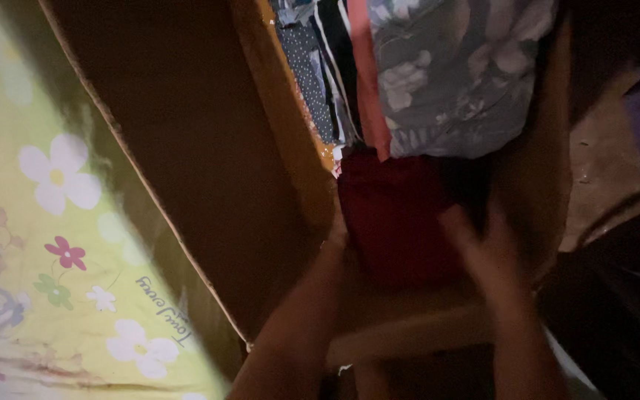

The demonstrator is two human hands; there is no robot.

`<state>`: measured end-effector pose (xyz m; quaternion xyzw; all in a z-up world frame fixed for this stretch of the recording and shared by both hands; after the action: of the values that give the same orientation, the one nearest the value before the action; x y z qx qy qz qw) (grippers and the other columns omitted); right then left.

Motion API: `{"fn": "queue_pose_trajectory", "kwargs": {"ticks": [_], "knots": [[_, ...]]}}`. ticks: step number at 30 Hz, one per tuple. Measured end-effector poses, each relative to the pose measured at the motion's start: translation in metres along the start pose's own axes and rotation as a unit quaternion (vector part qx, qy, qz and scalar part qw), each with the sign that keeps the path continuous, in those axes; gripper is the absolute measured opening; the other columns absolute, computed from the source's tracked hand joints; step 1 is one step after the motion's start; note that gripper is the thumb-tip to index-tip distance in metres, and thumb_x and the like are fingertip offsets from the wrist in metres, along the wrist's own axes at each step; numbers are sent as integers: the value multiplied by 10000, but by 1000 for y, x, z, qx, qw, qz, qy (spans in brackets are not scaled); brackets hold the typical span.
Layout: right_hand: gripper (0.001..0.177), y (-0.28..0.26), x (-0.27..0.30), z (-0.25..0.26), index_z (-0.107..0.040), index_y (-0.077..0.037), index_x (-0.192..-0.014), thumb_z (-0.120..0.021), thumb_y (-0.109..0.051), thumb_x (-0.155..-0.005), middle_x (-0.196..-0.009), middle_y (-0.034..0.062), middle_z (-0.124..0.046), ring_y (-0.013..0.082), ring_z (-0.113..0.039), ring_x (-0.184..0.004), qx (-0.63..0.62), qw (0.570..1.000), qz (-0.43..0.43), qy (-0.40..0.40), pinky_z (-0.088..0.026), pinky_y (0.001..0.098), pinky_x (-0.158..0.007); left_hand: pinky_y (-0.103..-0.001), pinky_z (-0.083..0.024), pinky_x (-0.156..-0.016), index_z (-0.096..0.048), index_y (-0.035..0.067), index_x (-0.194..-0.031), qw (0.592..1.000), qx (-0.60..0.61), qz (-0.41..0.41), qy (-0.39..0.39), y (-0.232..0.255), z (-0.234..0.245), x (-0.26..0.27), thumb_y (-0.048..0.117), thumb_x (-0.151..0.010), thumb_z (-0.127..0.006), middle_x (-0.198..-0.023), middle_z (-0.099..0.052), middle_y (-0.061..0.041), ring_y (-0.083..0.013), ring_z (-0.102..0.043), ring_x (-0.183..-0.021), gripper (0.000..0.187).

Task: The person picks up several pieces of folded clothing and bedding from a bed and places them one by one into a cardboard box.

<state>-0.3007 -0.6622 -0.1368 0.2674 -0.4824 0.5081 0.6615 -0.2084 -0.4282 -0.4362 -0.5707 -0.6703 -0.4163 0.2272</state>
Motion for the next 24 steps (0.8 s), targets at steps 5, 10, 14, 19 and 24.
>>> {"fn": "queue_pose_trajectory", "kwargs": {"ticks": [5, 10, 14, 19, 24], "knots": [[1424, -7, 23, -41, 60, -352, -1662, -974, -230, -691, -1646, 178, -259, 382, -355, -1483, 298, 954, -30, -24, -372, 555, -1189, -587, -443, -1105, -246, 111, -1618, 991, -132, 15, 20, 47, -46, 33, 893, -814, -141, -1530, -419, -270, -432, -502, -1357, 1127], [1355, 12, -43, -57, 7, -357, -1667, -901, -84, -699, -1673, 197, -169, 426, -291, -1494, 224, 974, -13, 18, -451, 558, -1120, -570, -312, -1223, -230, 140, -1636, 996, -85, 0, 35, 36, -52, 20, 891, -845, -230, -1642, -337, -185, -386, -389, -1460, 1090], [1586, 21, -63, -49, 138, -419, -1651, -996, -68, -600, -1699, 182, -74, 418, -244, -1525, 260, 962, -56, -57, -480, 545, -1127, -556, -267, -1252, -277, 69, -1613, 983, -103, -74, 130, 35, -62, 17, 898, -847, -292, -1653, -339, -196, -413, -361, -1482, 1128], [1332, 20, -57, -14, -19, -180, -1647, -903, -488, -700, -1703, 183, -136, 382, -227, -1554, 185, 980, 44, -54, -282, 524, -1236, -534, -269, -1203, -246, 72, -1623, 968, -85, 12, 237, 78, -107, 77, 882, -842, -156, -1634, -316, -200, -381, -356, -1468, 1129], [984, 5, -78, -24, -190, -170, -1647, -344, -762, -876, -1712, 105, -207, 309, -240, -1555, -208, 975, 79, 21, -223, 474, -1243, -414, -224, -1213, -209, 128, -1622, 976, -93, -90, 174, 74, -143, 87, 753, -878, -280, -1674, -262, -99, -273, -292, -1499, 974]]}}
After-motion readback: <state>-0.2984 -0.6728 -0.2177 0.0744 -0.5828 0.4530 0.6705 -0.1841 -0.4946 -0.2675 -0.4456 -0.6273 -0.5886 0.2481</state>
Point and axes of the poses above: each hand's wrist, its own x-axis away from the middle knuckle, its own z-axis out of the back of the hand, y = z × x, the point moved 1 cm from there along -x, towards the middle knuckle
